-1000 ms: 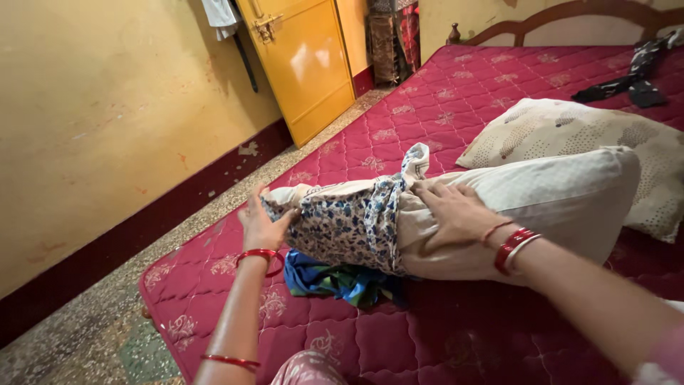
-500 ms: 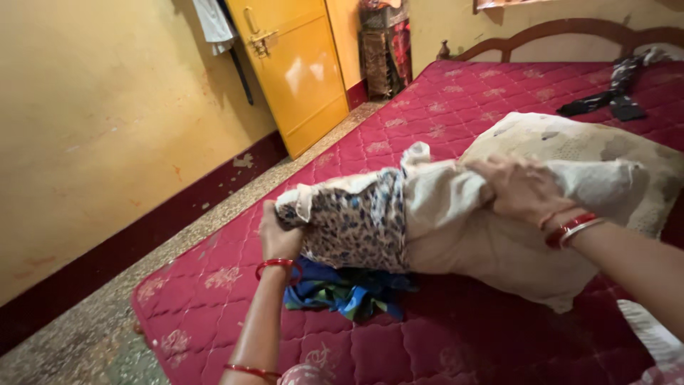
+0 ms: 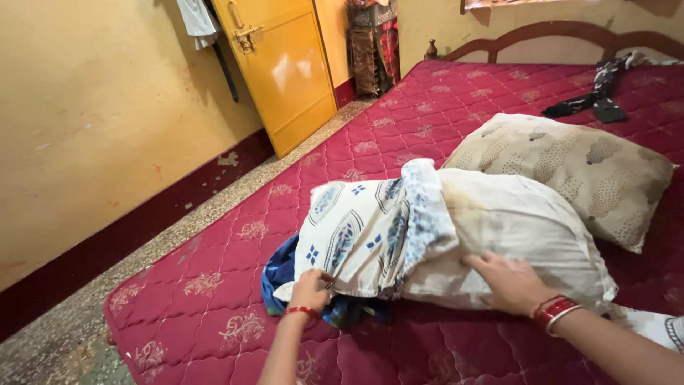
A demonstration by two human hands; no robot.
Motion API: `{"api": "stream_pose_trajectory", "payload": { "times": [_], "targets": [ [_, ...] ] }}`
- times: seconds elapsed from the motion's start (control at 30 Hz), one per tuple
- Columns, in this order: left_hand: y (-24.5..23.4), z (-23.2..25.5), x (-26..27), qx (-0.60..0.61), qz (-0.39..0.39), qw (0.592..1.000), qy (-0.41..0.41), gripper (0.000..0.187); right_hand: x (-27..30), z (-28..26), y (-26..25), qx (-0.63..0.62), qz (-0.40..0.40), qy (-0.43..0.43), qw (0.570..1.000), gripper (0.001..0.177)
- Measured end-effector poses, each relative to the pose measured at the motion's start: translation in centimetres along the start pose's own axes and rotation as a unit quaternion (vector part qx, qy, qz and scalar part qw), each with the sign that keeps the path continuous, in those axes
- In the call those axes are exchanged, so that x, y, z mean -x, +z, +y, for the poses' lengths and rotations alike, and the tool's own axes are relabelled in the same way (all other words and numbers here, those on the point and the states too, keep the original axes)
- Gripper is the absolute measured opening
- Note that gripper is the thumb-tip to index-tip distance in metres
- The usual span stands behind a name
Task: The person removes a pillowcase from a pillow, then inserts the pillow into a new pillowcase and smooths it. They repeat the process with a second pillow, handling each pillow and pillowcase by hand on a bed.
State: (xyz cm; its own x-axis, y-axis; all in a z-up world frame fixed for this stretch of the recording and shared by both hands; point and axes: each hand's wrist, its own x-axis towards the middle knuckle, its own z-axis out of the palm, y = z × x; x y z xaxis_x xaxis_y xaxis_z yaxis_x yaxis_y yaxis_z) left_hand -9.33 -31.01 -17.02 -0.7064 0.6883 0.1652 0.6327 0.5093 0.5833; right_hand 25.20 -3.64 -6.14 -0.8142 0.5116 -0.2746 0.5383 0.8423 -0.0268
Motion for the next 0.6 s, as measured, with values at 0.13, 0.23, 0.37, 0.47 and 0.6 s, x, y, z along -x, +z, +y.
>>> {"api": "stream_pose_trajectory", "payload": {
  "times": [0.13, 0.23, 0.37, 0.47, 0.6],
  "targets": [
    [0.4, 2.8, -0.4, -0.025, 0.034, 0.999, 0.024, 0.025, -3.0, -0.1, -0.7, -0.080, 0.087, -0.007, 0.993, 0.064],
    [-0.2, 8.0, -1.4, 0.034, 0.083, 0.994, 0.062, 0.035, -4.8, -0.5, -2.1, -0.130, 0.147, -0.004, 0.981, 0.078],
    [1.3, 16.9, -1.9, 0.034, 0.024, 0.998, 0.038, 0.053, -6.3, -2.5, -1.8, -0.088, 0.102, 0.020, 0.991, 0.082],
    [3.8, 22.2, -1.8, -0.102, -0.132, 0.982, -0.086, 0.100, -5.8, -2.7, -1.3, -0.051, 0.079, 0.029, 0.995, 0.075],
    [8.1, 22.9, -1.1, -0.252, -0.054, 0.963, -0.077, 0.081, -5.0, -2.6, -1.5, -0.077, 0.083, 0.017, 0.993, 0.087]
  ]
}}
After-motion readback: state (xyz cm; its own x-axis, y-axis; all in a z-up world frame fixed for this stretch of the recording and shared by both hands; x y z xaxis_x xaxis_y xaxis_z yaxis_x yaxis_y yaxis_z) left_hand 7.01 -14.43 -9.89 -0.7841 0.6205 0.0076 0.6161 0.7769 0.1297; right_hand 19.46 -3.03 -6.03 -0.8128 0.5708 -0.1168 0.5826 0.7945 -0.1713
